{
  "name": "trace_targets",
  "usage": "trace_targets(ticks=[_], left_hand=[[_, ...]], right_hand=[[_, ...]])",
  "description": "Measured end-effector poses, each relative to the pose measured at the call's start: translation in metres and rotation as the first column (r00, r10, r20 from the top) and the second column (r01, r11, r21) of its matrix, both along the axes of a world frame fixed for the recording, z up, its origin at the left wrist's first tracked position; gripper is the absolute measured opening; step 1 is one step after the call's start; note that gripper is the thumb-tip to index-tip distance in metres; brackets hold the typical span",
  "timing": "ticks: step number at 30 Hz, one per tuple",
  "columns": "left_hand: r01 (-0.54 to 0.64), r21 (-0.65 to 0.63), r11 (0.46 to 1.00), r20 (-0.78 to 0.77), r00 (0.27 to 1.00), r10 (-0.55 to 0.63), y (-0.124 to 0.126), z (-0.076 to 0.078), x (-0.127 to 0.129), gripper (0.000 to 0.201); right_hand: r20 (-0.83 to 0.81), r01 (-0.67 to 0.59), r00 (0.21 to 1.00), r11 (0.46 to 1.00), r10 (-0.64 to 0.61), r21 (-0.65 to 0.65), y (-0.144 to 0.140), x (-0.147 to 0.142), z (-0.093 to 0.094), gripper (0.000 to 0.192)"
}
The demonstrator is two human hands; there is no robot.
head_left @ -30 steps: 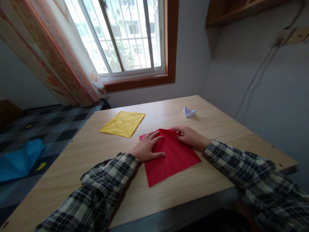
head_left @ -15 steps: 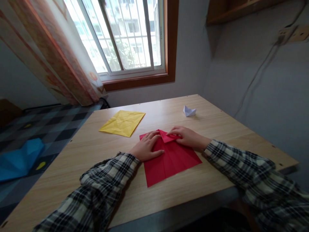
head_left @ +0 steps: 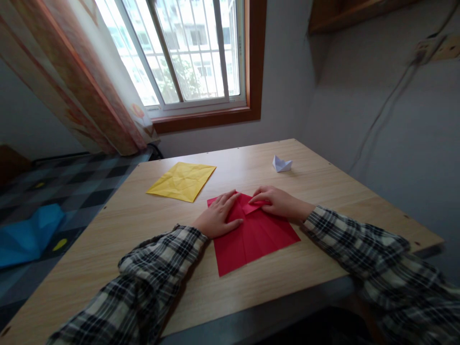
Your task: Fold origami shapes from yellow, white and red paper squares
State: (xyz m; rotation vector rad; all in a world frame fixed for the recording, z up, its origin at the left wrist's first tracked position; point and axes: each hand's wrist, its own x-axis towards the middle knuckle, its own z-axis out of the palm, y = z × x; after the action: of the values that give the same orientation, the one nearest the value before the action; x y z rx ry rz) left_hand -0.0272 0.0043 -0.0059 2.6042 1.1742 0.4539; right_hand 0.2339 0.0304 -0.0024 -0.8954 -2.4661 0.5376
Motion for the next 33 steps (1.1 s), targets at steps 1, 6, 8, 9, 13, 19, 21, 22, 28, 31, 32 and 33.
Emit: trace_targets(ticks=[1,6,8,9,13,19,21,22,28,31,32,33], left_hand=[[0.003,0.007,1.000,-0.016,1.000,-0.003,0.001,-0.001,0.000,0.072],[0.024,0.013,1.000,-0.069,0.997,-0.023,0.004,-0.005,-0.002,0.066],[0.030,0.015,0.999,-0.068,0.997,-0.029,0.005,-0.005,-0.002,0.066],[0.032,0.016,0.999,-0.069,0.997,-0.031,0.005,-0.005,-0.002,0.066],[0.044,0.011,0.999,-0.096,0.994,-0.043,0.004,-0.002,0.000,0.068],[0.042,0.018,0.999,-0.124,0.991,-0.040,0.005,-0.002,-0.001,0.066],[0.043,0.020,0.999,-0.127,0.991,-0.040,0.005,-0.003,-0.002,0.065],[0.045,0.022,0.999,-0.126,0.991,-0.042,0.006,-0.004,-0.002,0.064],[0.031,0.016,0.999,-0.164,0.986,-0.027,0.003,0.000,0.000,0.067],[0.024,0.012,1.000,-0.205,0.978,-0.021,0.001,0.003,0.001,0.069],[0.026,0.011,1.000,-0.214,0.976,-0.023,0.001,0.003,0.002,0.069],[0.029,0.010,1.000,-0.220,0.975,-0.026,0.001,0.003,0.002,0.068]], right_hand=[[0.000,-0.002,1.000,1.000,0.002,-0.002,0.000,0.000,0.000,0.038],[0.013,-0.023,1.000,1.000,0.023,-0.003,0.001,0.001,0.002,0.038],[0.028,-0.029,0.999,1.000,0.029,-0.004,0.001,0.001,0.004,0.038],[0.036,-0.030,0.999,1.000,0.030,-0.006,0.000,0.001,0.005,0.037],[0.068,-0.030,0.997,0.999,0.032,-0.031,-0.003,0.002,0.010,0.027],[0.061,-0.036,0.997,0.999,0.038,-0.035,-0.006,0.001,0.013,0.026],[0.053,-0.040,0.998,0.999,0.041,-0.020,-0.005,0.001,0.012,0.023],[0.053,-0.033,0.998,0.999,0.033,-0.008,-0.004,0.000,0.010,0.022],[0.094,0.003,0.996,0.995,-0.012,0.101,-0.001,0.001,0.001,0.026],[0.083,-0.057,0.996,0.987,0.045,0.147,0.000,0.000,-0.002,0.032],[0.077,-0.095,0.993,0.984,0.084,0.153,0.000,-0.001,-0.003,0.032],[0.074,-0.133,0.990,0.979,0.122,0.156,0.000,-0.001,-0.004,0.032]])
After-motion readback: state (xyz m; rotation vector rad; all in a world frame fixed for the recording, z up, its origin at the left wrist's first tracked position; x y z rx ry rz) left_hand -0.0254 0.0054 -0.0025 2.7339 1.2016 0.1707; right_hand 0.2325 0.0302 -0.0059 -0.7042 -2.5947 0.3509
